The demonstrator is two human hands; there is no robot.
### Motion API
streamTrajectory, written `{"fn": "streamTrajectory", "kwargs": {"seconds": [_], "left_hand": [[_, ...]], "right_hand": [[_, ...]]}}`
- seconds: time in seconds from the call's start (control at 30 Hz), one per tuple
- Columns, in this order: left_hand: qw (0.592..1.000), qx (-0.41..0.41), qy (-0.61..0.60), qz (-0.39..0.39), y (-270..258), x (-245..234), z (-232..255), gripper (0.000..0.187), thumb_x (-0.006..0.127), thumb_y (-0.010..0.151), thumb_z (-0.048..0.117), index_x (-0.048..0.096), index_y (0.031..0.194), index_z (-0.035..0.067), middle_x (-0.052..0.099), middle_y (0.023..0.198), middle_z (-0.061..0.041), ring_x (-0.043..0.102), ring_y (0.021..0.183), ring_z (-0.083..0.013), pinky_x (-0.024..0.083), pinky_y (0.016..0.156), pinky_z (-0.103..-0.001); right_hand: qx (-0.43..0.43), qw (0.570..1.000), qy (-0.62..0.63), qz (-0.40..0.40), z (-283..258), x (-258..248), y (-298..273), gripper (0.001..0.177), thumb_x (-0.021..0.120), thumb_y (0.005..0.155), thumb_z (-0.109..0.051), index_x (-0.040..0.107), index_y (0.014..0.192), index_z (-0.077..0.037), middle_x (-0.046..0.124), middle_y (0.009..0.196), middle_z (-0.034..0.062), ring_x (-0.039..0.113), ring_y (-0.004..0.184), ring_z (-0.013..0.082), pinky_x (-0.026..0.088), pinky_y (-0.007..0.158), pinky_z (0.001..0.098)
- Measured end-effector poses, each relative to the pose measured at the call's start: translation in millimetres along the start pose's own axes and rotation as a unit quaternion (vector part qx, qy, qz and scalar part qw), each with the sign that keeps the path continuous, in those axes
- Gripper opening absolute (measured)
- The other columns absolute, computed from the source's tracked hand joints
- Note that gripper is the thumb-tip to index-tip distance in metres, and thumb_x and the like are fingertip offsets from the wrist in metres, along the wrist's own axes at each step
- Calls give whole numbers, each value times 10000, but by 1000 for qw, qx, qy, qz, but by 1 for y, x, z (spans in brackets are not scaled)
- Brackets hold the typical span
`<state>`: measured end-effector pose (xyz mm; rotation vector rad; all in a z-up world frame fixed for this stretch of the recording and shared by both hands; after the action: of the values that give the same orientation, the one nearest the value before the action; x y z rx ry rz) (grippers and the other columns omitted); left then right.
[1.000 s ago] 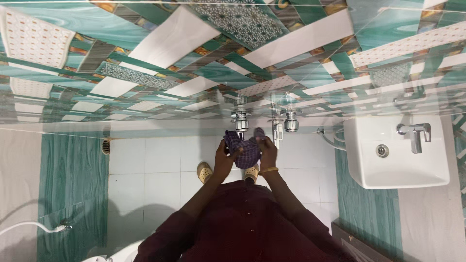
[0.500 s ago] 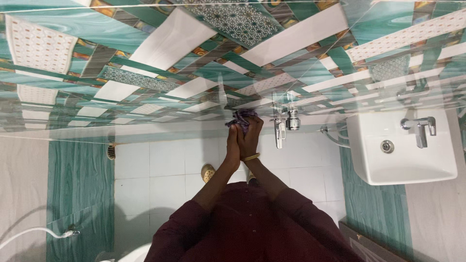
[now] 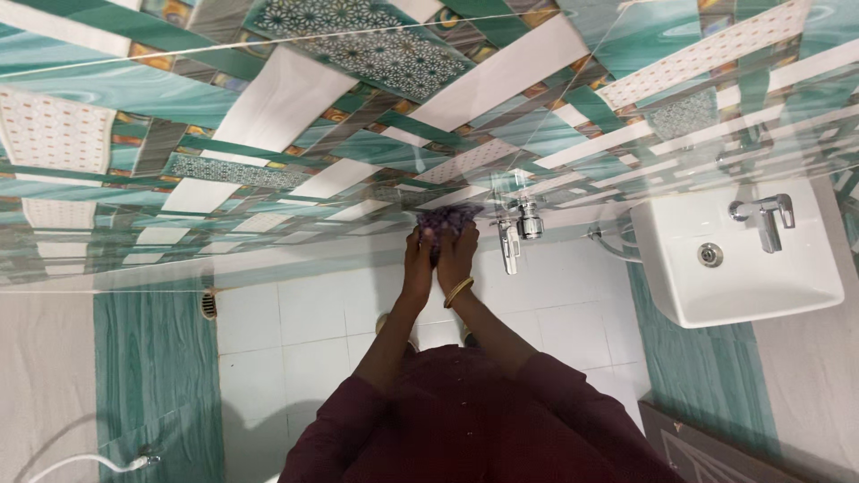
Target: The person cleans a bathroom faucet using a cloth, wiping around the handles and the spout.
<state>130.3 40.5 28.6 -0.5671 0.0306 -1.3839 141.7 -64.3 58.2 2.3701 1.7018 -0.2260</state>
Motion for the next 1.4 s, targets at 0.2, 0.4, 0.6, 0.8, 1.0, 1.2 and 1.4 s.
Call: {"fn": "streamTrajectory", "kwargs": {"seconds": [0.2,0.4,0.6,0.8,1.0,1.2,1.4], "left_hand": [[918,-92,-374,-96,5,-5,-29,666,584,1070,597,451,1467,80,481,1404,-80,525,1252,-222,479,1107,-424],[934,121,337,10,-32,44,44,849,607,945,565,285,1487,-4,297,1452,-348,432,1264,-490,449,1041,-598],[948,114,296,-5,-29,40,44,828,653,860,604,374,1378,22,326,1401,-319,548,1202,-438,528,1016,-489],[930,-66,-322,-166,11,-9,-43,842,659,1082,696,355,1487,23,408,1385,-112,438,1286,-261,400,1177,-451],[993,-50,88,-62,0,14,-10,1220,597,833,791,-48,1565,59,213,1625,-242,313,1474,-319,321,1174,-447],[927,17,369,-65,-29,57,19,1090,647,896,703,129,1529,-17,133,1517,-382,252,1432,-496,361,1134,-529],[996,-9,-43,-74,9,8,-30,1030,624,822,748,148,1507,143,425,1416,-128,445,1339,-286,408,1103,-443]], "right_hand": [[-139,977,-163,-9,-24,2,-10,483,598,1031,-401,515,1260,16,470,1212,230,469,1110,379,379,956,522],[-50,993,55,-89,32,17,-7,490,600,1025,-399,507,1270,15,471,1203,212,487,1090,349,408,936,480],[84,977,170,-100,38,16,0,421,589,1007,-320,507,1261,6,488,1183,215,491,1074,354,411,917,471],[-171,951,-256,-6,-38,0,-12,372,635,969,-260,541,1212,6,490,1145,239,479,1053,393,381,889,497],[-159,981,-102,-44,11,3,-6,268,595,1086,-284,541,1207,-52,524,1140,127,530,1064,287,426,960,423],[49,974,139,-171,60,12,-14,343,651,1018,-295,523,1219,-48,493,1168,152,499,1078,309,418,932,454],[-71,989,-109,-76,13,6,0,434,708,950,-305,505,1232,-44,461,1197,177,467,1093,330,411,903,486]]}}
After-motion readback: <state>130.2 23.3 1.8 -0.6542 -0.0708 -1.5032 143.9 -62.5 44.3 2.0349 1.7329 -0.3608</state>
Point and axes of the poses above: each hand's wrist, its own y-axis towards the middle knuckle, its own x-axis out of the palm, z = x × y, the point moved 6 cm from there along y, towards the middle knuckle
